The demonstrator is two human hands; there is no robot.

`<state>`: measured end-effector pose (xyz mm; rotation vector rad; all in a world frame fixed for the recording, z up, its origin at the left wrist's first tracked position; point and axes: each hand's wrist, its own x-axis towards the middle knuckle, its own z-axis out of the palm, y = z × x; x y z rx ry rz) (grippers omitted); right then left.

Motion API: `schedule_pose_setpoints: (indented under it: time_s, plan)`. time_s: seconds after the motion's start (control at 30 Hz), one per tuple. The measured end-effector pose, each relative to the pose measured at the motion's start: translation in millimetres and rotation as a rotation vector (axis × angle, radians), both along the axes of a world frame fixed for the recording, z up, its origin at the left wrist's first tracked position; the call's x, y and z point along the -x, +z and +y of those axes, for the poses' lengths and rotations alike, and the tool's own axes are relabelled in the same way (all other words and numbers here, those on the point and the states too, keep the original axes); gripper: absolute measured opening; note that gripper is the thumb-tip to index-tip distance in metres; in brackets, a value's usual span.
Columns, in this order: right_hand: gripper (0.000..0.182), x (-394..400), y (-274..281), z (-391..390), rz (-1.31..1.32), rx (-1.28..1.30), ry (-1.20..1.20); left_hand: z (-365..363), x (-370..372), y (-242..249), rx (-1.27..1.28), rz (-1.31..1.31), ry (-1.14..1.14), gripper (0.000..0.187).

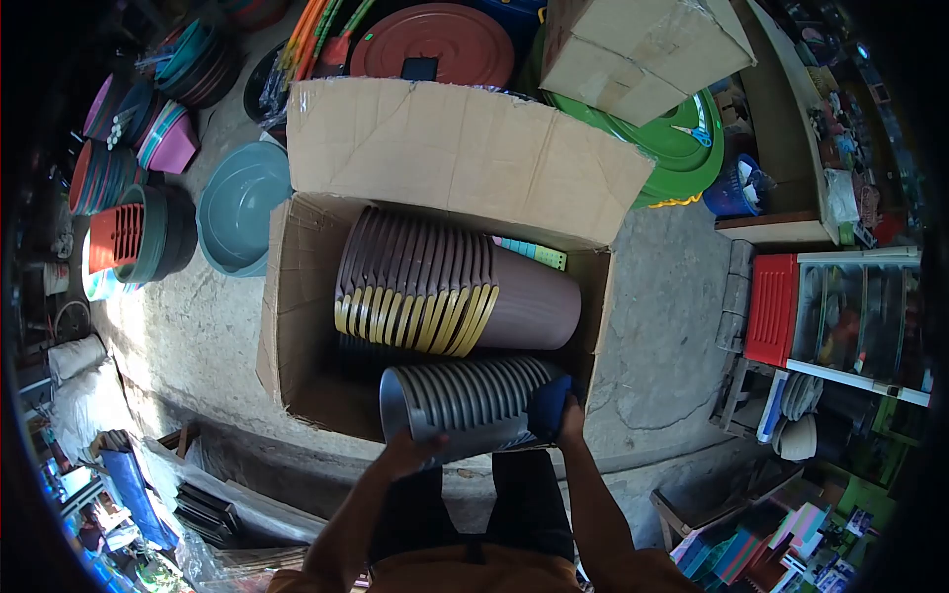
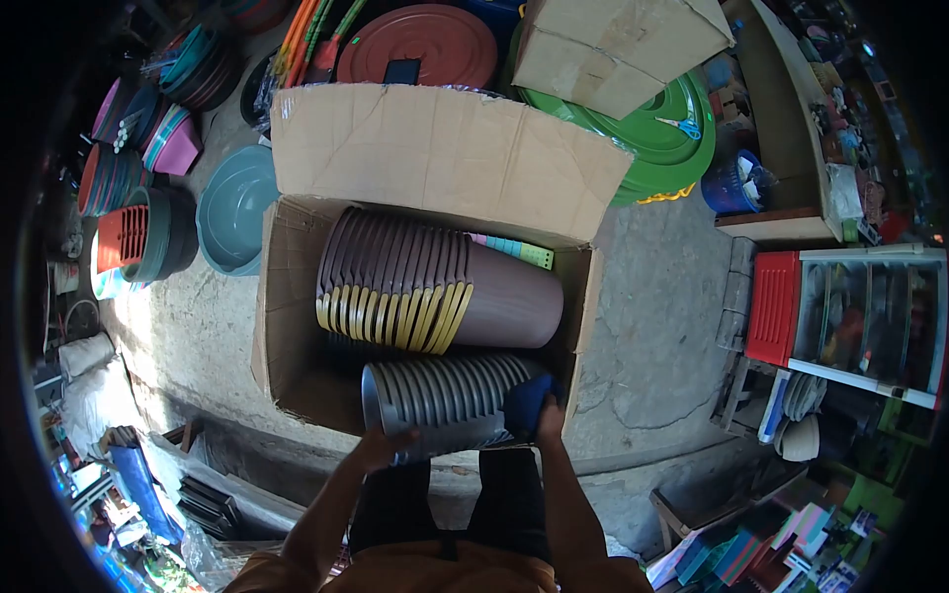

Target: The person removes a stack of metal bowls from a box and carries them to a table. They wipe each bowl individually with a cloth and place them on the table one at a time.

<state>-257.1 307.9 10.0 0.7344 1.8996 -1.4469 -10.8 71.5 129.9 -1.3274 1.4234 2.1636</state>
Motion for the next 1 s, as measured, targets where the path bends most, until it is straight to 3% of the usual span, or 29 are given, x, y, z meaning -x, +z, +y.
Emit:
schedule_pose_setpoints:
  time_s: [0.07,0.2,0.27,0.37,0.47,0.6,0.67,0.73,0.77,0.8,0.87,0.9,0.97,1.0]
  plan:
    - [0.039,10.3,-2.7,6.5,-0.139,0.233,0.041,16.4,8.6,28.3,0.104,-0.035,-0.209,0.058]
    - [0.035,19.7,-76.7,28.3,-0.069,0.136,0.185,51.0,38.1,89.8,0.295,-0.036,-0.298,0.061]
    - [0.031,15.6,-87.4,19.8,-0.066,0.119,0.224,69.3,43.8,99.3,0.323,-0.116,-0.309,0.061]
    - [0.027,-1.5,-148.6,28.2,0.061,0.22,0.306,92.0,45.6,100.3,0.341,-0.218,-0.38,0.065]
    - [0.027,4.9,-108.5,-0.8,-0.042,0.17,0.295,100.1,51.3,97.6,0.344,-0.208,-0.426,0.068]
    - [0.031,11.9,-118.9,5.0,-0.225,0.302,0.113,95.9,63.2,113.4,0.303,-0.098,-0.429,0.065]
    - [0.033,11.2,-122.1,8.8,-0.175,0.197,0.241,91.1,60.0,117.1,0.334,-0.039,-0.481,0.066]
    - [0.032,11.5,-108.4,9.7,-0.075,0.18,0.356,77.8,62.1,129.6,0.419,0.264,-0.778,0.052]
    - [0.031,12.5,-102.1,8.7,0.027,0.15,0.47,76.5,57.6,130.5,0.429,0.26,-0.778,0.052]
    - [0.031,12.9,-112.4,10.5,0.03,0.158,0.469,78.1,50.1,129.4,0.588,0.282,-0.711,0.045]
    - [0.032,13.2,-139.8,20.1,-0.221,0.593,0.104,65.5,40.5,126.9,0.931,0.349,-0.483,0.03]
    - [0.032,17.2,-139.9,19.8,-0.219,0.59,0.1,51.9,35.4,125.7,1.111,0.391,-0.316,0.023]
    - [0.03,23.6,-134.0,13.7,-0.173,0.375,0.188,19.7,22.9,98.3,1.232,0.016,-0.087,0.024]
    - [0.03,26.7,-141.2,16.9,-0.171,0.373,0.189,-1.3,22.7,75.8,0.981,-0.044,0.195,0.027]
